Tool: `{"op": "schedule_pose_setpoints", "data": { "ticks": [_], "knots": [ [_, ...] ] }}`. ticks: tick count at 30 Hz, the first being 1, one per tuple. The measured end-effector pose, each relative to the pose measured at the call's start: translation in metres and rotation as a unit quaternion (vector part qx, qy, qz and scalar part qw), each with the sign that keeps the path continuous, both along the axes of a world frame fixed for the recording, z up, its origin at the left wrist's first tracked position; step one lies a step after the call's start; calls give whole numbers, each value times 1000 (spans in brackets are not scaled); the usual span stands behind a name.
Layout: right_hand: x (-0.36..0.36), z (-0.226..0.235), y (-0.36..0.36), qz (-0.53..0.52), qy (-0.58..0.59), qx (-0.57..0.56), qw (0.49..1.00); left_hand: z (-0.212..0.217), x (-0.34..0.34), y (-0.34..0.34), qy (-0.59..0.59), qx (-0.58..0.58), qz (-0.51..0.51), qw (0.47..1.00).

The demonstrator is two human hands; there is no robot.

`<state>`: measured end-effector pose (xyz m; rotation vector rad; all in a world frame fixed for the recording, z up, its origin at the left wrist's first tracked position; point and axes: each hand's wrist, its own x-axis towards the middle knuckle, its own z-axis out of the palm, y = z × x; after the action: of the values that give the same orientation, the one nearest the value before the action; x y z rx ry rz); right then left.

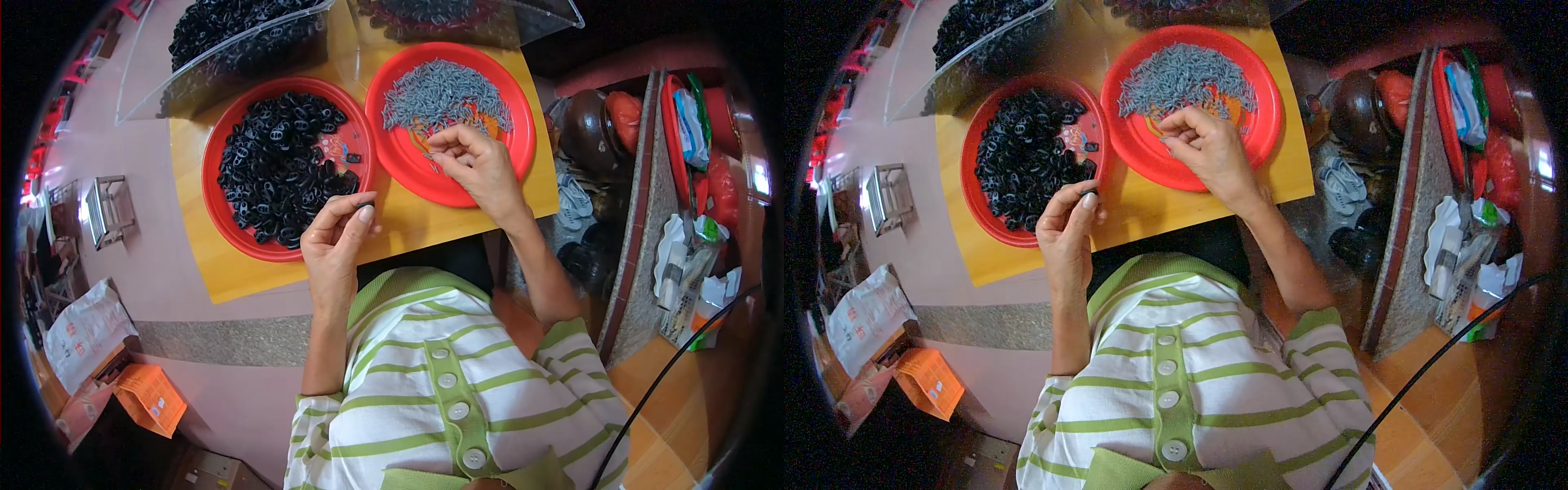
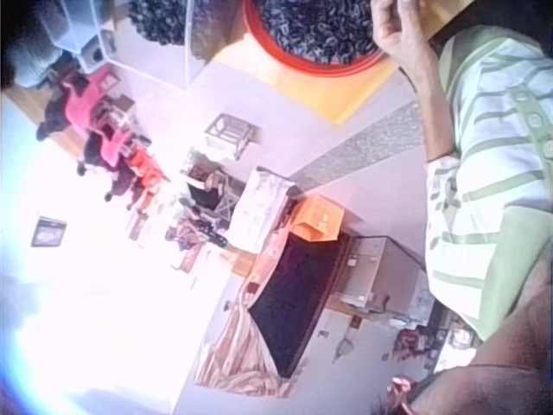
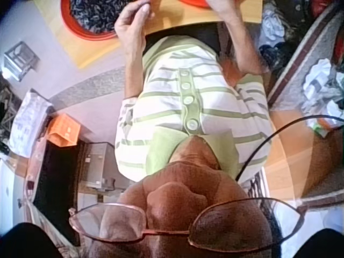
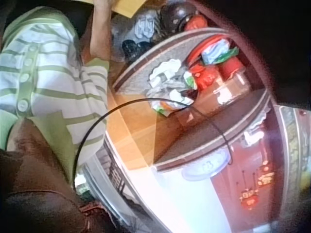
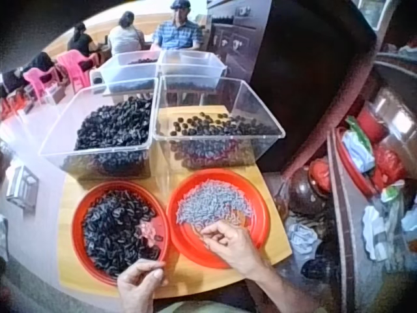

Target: The person sits at a table and assembles small hair accessories by hand. They pick up black plastic clips from a red bowl and insert small metal pins from a second red bowl into the clips. The person handles the items one at a time, repeating the insertion process throughout the video.

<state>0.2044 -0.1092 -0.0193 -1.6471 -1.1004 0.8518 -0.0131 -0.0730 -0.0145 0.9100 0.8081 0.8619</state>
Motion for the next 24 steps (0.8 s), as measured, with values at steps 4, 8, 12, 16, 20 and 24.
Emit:
{"op": "schedule_pose_setpoints", "data": {
  "ticks": [4,8,12,16,20,24],
  "knots": [
    [2,-2,-3,4,29,21,999,3,4,-1,12,7,-12,1000],
    [3,7,-4,-3,-10,18,1000,1,6,-2,6,2,-24,1000],
    [4,8,-3,-7,4,28,1000,5,10,-2,-45,-44,-15,998],
    [2,5,0,10,-34,50,998,6,11,-2,-57,-45,-25,997],
    [-3,0,2,15,-54,50,997,16,14,-4,-29,-19,-50,998],
    [-7,-2,3,23,-42,32,998,17,16,-6,3,-4,-73,997]
  ]
}}
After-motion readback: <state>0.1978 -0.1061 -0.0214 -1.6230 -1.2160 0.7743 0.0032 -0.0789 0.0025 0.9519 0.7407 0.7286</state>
